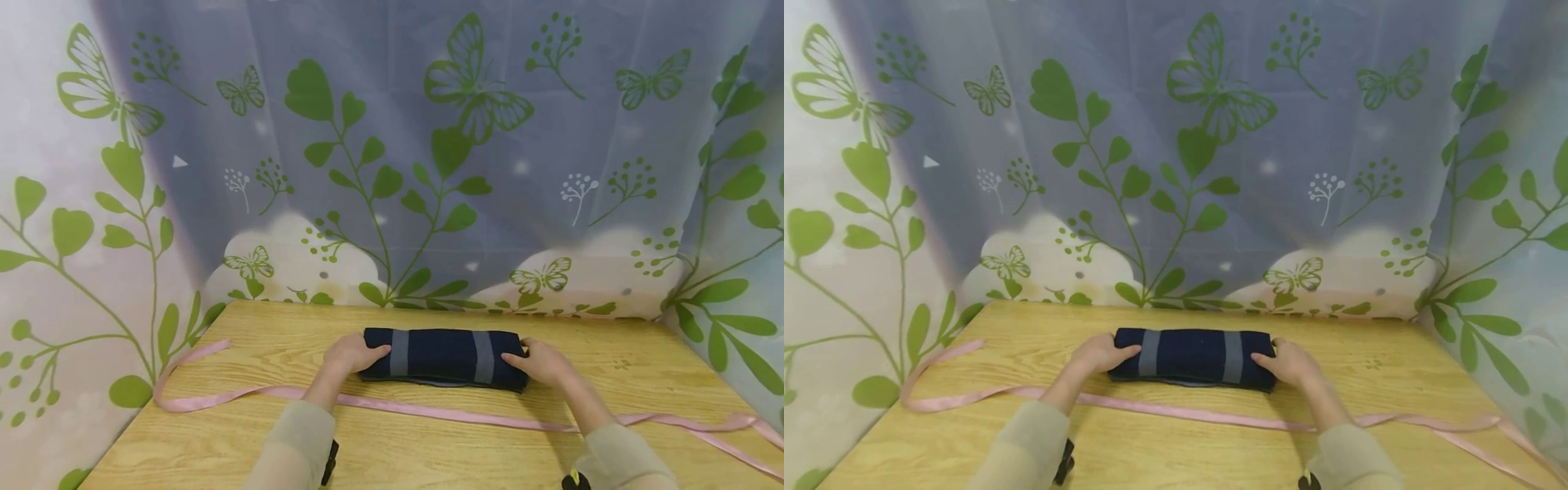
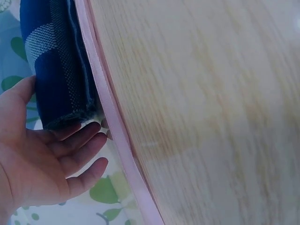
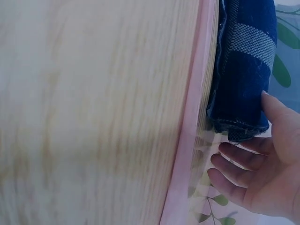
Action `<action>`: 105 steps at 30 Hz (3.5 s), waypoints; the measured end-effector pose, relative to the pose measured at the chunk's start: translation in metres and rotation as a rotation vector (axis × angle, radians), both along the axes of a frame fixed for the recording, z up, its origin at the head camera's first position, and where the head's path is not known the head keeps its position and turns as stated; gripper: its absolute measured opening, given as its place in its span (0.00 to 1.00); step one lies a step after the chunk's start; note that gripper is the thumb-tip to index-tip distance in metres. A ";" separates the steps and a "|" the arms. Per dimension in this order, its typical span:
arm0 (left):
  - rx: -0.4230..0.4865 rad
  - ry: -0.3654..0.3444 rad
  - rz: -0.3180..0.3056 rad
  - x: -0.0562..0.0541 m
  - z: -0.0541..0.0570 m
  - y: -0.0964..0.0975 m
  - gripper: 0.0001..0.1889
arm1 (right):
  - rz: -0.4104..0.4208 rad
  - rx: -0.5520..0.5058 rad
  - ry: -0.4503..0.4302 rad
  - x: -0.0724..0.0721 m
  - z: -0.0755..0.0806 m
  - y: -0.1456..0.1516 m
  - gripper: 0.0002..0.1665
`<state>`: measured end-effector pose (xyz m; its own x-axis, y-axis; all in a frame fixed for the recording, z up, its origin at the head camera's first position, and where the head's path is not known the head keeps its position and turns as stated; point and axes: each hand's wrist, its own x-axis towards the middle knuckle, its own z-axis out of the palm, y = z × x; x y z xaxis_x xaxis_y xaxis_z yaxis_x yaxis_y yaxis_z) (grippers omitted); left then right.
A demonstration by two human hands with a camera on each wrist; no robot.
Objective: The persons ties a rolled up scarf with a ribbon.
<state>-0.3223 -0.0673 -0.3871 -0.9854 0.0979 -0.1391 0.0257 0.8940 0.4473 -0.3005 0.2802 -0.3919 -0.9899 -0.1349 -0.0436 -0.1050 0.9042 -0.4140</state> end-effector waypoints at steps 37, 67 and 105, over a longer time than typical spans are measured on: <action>0.274 -0.089 0.055 -0.001 0.002 0.012 0.41 | -0.021 -0.261 -0.091 -0.007 -0.003 -0.004 0.46; 0.361 -0.079 0.036 -0.003 0.001 0.020 0.37 | -0.073 -0.264 -0.086 -0.010 -0.006 -0.009 0.47; 0.431 -0.028 0.043 -0.004 -0.002 0.021 0.39 | 0.047 -0.202 0.166 0.006 0.001 -0.016 0.19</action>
